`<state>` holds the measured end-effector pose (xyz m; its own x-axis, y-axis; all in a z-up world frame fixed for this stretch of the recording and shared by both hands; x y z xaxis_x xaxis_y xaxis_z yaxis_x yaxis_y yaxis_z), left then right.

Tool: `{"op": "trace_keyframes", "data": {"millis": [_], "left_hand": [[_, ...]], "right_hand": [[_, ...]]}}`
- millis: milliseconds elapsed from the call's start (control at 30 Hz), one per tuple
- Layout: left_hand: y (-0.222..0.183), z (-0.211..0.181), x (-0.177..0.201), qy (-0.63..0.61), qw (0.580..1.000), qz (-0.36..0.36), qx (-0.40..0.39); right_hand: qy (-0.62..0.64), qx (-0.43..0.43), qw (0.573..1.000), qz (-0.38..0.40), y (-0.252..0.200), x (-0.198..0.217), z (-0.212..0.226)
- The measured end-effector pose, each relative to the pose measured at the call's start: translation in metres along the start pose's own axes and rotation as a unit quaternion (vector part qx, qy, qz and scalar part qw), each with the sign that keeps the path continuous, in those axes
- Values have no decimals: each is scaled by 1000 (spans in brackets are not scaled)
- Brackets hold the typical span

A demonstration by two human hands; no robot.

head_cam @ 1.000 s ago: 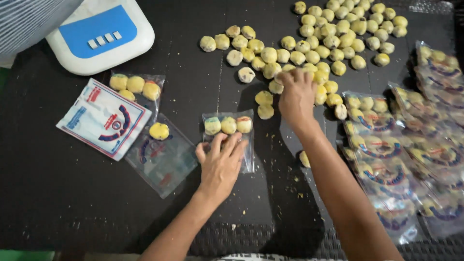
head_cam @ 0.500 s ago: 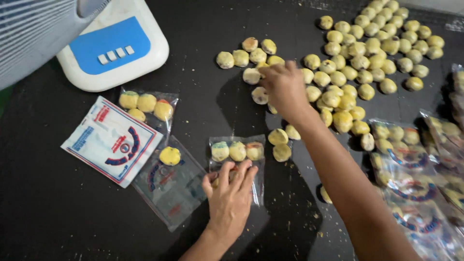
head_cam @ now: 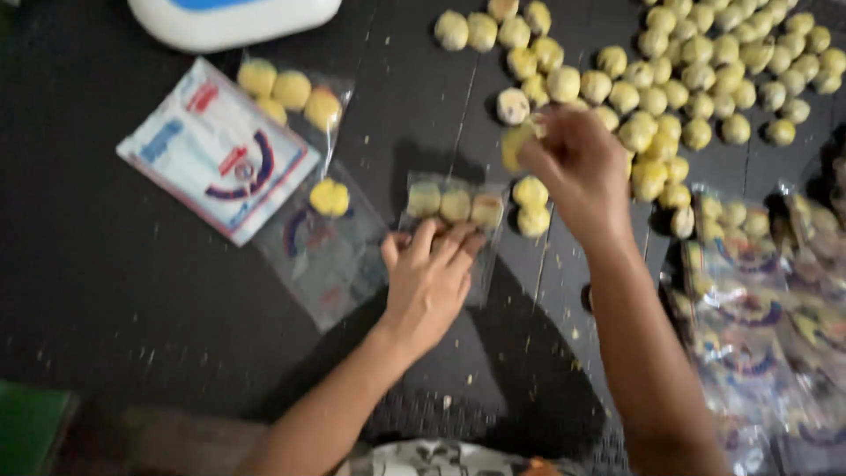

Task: Packing small yellow pastries into clear plastic bags from a large pile on a table.

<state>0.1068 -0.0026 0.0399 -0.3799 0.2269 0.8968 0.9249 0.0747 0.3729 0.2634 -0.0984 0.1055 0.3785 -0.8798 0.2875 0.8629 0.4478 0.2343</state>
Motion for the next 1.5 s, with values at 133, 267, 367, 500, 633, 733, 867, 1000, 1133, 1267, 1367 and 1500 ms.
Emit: {"op": "trace_keyframes", "data": {"millis": [133,267,367,500,633,733,867,1000,1133,1267,1367,1500], "left_hand": [[-1,0,6,37,998,-32,-25],[-4,5,3,44,998,-40,-24],[-8,5,1,39,998,-38,-33],[-8,-3,21,61,994,-83,-33],[-15,-6,18,73,990,-112,-39],[-15,-6,16,77,989,-119,-44],[-15,1,10,57,992,-107,-31],[-14,-3,13,56,992,-105,-31],[-14,-5,15,56,994,-81,-41],[-13,-2,22,55,993,-99,-33],[-12,-6,33,55,991,-115,-30],[-11,-4,35,12,995,-93,-42]], "right_hand": [[106,-74,991,-41,-100,-5,8],[79,-105,991,10,-165,-25,-2],[-88,-54,995,4,-176,-42,-7],[-255,23,966,-33,-191,-49,-12],[-281,72,957,-23,-204,-58,-2],[-323,121,938,-42,-198,-58,4],[-370,118,920,-54,-198,-50,5],[-359,63,931,-32,-195,-48,-4],[-402,79,912,-8,-176,-58,-25],[-371,93,923,-34,-164,-49,-35],[-354,99,929,-43,-161,-48,-41],[-323,133,935,-52,-157,-49,-43]]}}
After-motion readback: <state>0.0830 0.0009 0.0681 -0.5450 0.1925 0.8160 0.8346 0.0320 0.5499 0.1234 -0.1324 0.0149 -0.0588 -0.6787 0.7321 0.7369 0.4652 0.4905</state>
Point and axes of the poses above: each hand's wrist, its own y-axis towards the middle knuckle, its own x-axis out of the back of the hand, z = x × y, the point moved 9 cm from there along y, towards the middle knuckle, and after that the axes turned 14 degrees about y, right-handed, at the moved point
